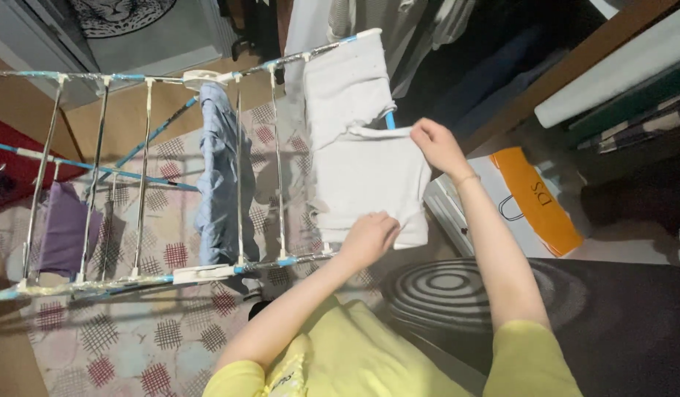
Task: The person takes various garments from a laundry basket and hangs them on a collapsible drying rack. They handle pants, shirts, and smaller items one at a time, spreading them across the rack's bars.
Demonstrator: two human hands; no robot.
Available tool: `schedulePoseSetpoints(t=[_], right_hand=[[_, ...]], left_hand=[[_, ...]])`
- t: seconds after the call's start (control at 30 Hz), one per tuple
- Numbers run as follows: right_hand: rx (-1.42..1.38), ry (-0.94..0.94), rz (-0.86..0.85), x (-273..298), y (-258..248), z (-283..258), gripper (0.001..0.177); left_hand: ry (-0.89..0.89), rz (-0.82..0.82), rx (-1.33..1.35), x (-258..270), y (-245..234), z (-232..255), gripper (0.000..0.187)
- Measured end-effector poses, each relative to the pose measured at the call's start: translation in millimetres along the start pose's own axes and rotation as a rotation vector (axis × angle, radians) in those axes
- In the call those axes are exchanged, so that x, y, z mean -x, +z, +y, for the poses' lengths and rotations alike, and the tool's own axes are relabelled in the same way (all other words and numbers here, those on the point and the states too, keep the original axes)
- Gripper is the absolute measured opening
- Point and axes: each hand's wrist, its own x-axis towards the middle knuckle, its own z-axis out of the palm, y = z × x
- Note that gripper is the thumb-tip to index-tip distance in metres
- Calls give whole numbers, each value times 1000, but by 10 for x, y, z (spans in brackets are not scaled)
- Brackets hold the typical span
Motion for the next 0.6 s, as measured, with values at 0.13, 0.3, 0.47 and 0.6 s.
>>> schedulePoseSetpoints(t=[0.13, 0.3, 0.47, 0.6], right_hand=[[156, -53, 17, -173, 1, -523, 23], [341, 60, 279, -343, 193, -469, 24], [390, 95, 261, -463, 277, -228, 21], [297, -6, 555, -569, 267, -256, 20]], left_hand=[[175, 119, -74, 20, -326, 280, 6], [302, 34, -36, 214, -454, 340, 18], [231, -168, 150, 289, -626, 359, 5], [274, -138, 397, 247, -840, 462, 6]])
